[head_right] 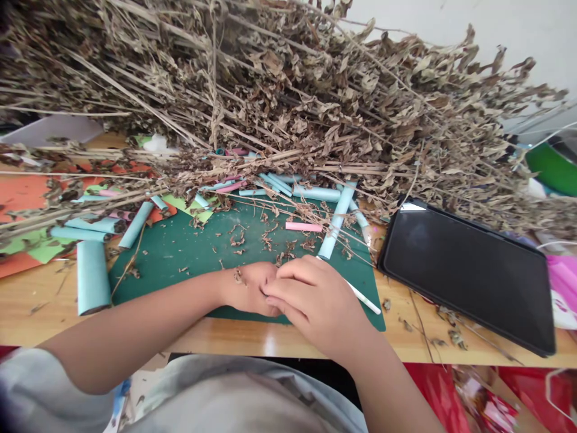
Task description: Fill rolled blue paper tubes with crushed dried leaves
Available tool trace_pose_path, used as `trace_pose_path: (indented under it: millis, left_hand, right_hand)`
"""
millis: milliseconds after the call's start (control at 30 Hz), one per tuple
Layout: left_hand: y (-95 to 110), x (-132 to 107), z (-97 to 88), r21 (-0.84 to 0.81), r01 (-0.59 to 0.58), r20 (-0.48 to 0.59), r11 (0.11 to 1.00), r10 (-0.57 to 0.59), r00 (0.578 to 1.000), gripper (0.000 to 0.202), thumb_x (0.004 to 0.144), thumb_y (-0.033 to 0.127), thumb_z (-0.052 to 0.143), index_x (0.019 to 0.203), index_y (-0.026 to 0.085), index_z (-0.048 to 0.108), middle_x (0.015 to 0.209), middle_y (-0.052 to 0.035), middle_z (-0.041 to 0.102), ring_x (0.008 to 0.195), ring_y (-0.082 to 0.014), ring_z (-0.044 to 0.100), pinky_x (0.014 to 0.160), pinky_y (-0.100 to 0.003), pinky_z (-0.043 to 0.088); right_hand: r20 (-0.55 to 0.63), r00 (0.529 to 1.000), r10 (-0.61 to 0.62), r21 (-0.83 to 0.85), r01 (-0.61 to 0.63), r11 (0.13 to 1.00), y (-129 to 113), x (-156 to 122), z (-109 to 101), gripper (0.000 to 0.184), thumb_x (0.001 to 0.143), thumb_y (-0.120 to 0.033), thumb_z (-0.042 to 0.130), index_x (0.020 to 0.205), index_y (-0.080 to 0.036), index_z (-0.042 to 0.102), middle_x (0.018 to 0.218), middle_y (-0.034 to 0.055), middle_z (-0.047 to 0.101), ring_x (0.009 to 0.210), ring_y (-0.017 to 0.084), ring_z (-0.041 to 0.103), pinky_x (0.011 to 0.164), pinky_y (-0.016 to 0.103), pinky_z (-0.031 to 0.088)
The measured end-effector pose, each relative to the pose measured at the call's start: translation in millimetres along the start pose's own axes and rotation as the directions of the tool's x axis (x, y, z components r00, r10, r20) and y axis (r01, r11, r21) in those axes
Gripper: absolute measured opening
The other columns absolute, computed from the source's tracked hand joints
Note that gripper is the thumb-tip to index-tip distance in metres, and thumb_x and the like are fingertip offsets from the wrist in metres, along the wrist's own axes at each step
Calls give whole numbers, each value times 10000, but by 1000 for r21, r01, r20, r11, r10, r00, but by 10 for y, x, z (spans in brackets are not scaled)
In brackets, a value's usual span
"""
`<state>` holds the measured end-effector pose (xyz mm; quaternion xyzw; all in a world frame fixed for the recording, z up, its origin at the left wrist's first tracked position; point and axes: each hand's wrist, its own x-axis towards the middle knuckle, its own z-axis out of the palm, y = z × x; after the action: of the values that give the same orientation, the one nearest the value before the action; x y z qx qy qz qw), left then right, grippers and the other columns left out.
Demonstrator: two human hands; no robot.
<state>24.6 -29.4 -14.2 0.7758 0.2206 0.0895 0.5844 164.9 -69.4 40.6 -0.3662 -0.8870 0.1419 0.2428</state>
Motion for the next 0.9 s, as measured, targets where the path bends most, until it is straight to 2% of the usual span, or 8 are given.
trace_pose_path:
  millis: [133, 400, 467, 533, 600, 700, 833, 900]
  left_hand:
    - [22, -12, -8, -53, 43, -1, 998, -43, 999, 179, 597, 93, 512, 470, 119, 388, 461, 69, 289, 489, -41, 322, 446, -130, 292]
    - [76, -30, -36, -51, 42, 36, 998, -40, 999, 222, 647, 180, 506, 475, 132, 373, 468, 59, 282, 483, -51, 310, 451, -159, 280]
    - [55, -31, -38, -97, -20, 32, 995, 23, 999, 269, 679, 252, 501, 476, 139, 366, 454, 60, 286, 462, -51, 295, 438, -169, 265]
    - [24, -33, -40, -135, -76, 24, 988, 80, 997, 310, 700, 316, 494, 477, 142, 368, 444, 59, 305, 450, -51, 293, 436, -176, 257]
    - [-2, -34, -41, -142, -89, 27, 986, 93, 995, 320, 705, 340, 494, 481, 143, 378, 446, 56, 334, 449, -52, 302, 441, -182, 256]
    - [-16, -28, -41, -137, -81, 25, 987, 86, 996, 317, 704, 350, 494, 489, 144, 388, 459, 51, 364, 458, -55, 322, 461, -190, 272]
    - [-9, -23, -27, -124, -53, 52, 991, 60, 997, 310, 702, 347, 489, 486, 149, 389, 454, 48, 363, 460, -61, 324, 473, -205, 282]
    - [-14, -51, -16, -91, -15, -10, 996, 14, 1000, 283, 678, 323, 519, 487, 154, 397, 467, 41, 374, 485, -75, 349, 491, -215, 300]
  right_hand:
    - [-21, 999, 27, 31, -26, 999, 14, -56, 36, 152, 785, -130, 504, 909, -207, 548, 797, 18, 610, 712, 125, 523, 621, 268, 434]
    - [-89, 996, -5, -46, 1, 999, 12, -93, 2, 93, 769, -172, 527, 854, -210, 530, 858, 34, 582, 764, 142, 529, 669, 297, 438]
    - [-165, 985, 41, -99, -58, 993, 92, -167, -46, 102, 772, -203, 522, 874, -205, 535, 885, 54, 567, 799, 158, 535, 692, 307, 445]
    - [-231, 962, 145, -180, -189, 965, 226, -283, -87, 116, 774, -246, 520, 879, -200, 543, 878, 65, 568, 810, 177, 543, 704, 325, 449]
    - [-241, 942, 235, -281, -299, 912, 369, -407, -110, 136, 774, -288, 518, 870, -199, 556, 851, 64, 580, 801, 194, 550, 700, 343, 451]
    - [-221, 934, 280, -332, -342, 879, 455, -499, -125, 155, 781, -314, 501, 857, -198, 570, 840, 62, 589, 796, 200, 554, 693, 342, 452]
    - [-225, 947, 228, -229, -279, 933, 204, -250, -133, 155, 793, -296, 480, 871, -198, 572, 873, 61, 584, 826, 185, 544, 729, 329, 432]
    - [-165, 968, 186, -195, -217, 956, -2, -6, -118, 151, 788, -298, 490, 855, -200, 582, 882, 55, 590, 843, 187, 531, 745, 336, 409]
